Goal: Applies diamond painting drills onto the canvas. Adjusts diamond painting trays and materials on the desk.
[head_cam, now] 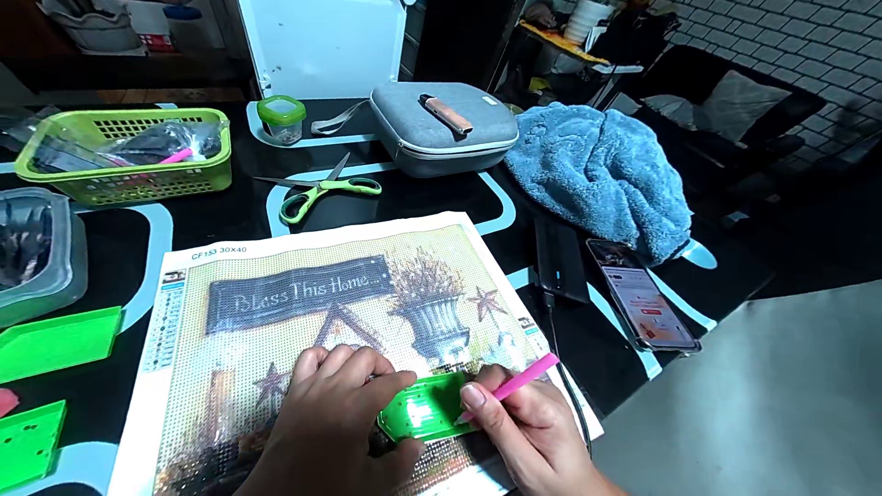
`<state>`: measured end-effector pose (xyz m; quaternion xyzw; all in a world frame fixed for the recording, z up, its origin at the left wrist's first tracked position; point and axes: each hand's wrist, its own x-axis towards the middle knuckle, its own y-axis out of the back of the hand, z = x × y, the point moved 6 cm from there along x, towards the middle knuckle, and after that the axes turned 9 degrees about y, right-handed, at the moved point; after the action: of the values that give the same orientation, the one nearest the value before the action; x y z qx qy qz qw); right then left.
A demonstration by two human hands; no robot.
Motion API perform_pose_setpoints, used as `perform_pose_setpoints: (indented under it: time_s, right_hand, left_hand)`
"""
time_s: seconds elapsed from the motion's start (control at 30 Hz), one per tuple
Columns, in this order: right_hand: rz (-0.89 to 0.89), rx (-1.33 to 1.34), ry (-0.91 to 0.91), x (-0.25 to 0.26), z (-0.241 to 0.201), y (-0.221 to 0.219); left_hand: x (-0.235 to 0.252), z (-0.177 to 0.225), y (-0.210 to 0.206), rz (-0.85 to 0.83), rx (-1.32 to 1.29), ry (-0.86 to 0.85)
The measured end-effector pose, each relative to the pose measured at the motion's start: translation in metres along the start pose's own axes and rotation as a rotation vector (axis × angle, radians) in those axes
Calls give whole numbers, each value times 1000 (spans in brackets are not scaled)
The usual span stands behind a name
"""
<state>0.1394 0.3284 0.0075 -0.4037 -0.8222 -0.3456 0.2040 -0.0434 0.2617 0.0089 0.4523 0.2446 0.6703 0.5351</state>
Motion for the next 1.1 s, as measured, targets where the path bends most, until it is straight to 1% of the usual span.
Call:
perform_pose_setpoints:
  time_s: [0.07,0.13,0.23,0.3,0.4,0.5,0.67,0.93,1.1]
  right_hand:
    - [-2,-7,-1,0,0,0]
    - [28,53,-37,0,1,2]
    - [160,192,-178,-1,9,16]
    - [260,165,-279,-3,17,34]
    - [333,78,-340,-7,29,54]
    - [311,13,-307,-8,29,56]
    - [240,13,-209,-8,25,48]
    - [210,-3,-217,-9,26,49]
    - [177,-43,-188,-8,25,47]
  left_hand:
    - [0,0,0,3,-1,3]
    - [0,0,-1,-4,-11,11]
    - [0,0,1,-39,-26,33]
    - [1,1,3,-74,-30,43]
    - [2,3,4,-126,-47,59]
    - [3,3,4,-149,-56,67]
    - [3,3,5,-170,-64,70]
    - [3,3,5,-170,-61,71]
    - [3,3,6,-161,-64,65]
